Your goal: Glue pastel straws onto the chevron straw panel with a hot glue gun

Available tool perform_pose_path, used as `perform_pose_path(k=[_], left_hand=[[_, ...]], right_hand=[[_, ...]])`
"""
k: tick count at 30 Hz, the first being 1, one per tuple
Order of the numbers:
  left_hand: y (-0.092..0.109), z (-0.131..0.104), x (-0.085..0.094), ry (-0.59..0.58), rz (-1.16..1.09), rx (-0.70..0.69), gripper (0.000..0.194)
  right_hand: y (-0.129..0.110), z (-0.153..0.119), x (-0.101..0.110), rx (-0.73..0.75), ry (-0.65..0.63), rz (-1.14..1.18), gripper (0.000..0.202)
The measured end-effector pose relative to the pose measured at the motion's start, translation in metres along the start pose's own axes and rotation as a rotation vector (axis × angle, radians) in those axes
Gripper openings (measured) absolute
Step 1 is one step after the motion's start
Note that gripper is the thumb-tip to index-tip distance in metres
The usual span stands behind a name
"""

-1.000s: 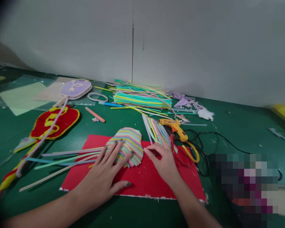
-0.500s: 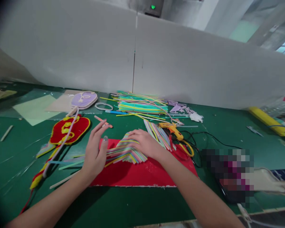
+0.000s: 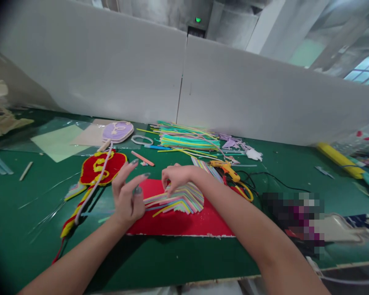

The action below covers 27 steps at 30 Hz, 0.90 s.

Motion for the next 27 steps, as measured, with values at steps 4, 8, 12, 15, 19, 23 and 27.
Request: perform_pose_path(k=[4, 8, 12, 15, 19, 23, 27], left_hand=[[0.007, -0.010, 0.006, -0.023, 0.018, -0.161, 0.040], [0.009, -0.024, 0.010, -0.036, 0.023, -0.212, 0.035], [0.011, -0.021, 0.006, -0.116, 0.006, -0.041, 0.040], [0.007, -0.012, -0.008, -0.196, -0.150, 0.399, 0.038], [-0.007, -0.012, -0.036, -0.440, -0.722, 1.110, 0.059], [-0.016, -0.020, -0.046, -0.598, -0.843, 1.280, 0.056], [-0.021, -0.021, -0.042, -0.595, -0.881, 1.377, 0.051]], right_hand=[[0.000, -0.021, 0.016, 0.016, 0.028, 0.164, 0.021], [-0.007, -0.053, 0.038, -0.013, 0.199, 0.220, 0.023], [-0.016, -0.082, 0.045, -0.124, 0.783, 0.314, 0.025], [-0.018, -0.093, 0.032, -0.199, 1.318, 0.497, 0.031], [-0.018, -0.089, -0.003, -0.213, 1.562, 0.632, 0.037], [-0.019, -0.078, -0.040, -0.241, 1.687, 0.734, 0.043], [-0.020, -0.073, -0.066, -0.282, 1.730, 0.814, 0.046]])
Point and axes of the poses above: each hand's wrist, its own z-axis towards the middle knuckle, its own x-axis out of the back of the hand, y = z × x, the point moved 1 cm from there along z, towards the middle knuckle, and after that the axes turned 15 degrees about x, right-handed, at the moved point
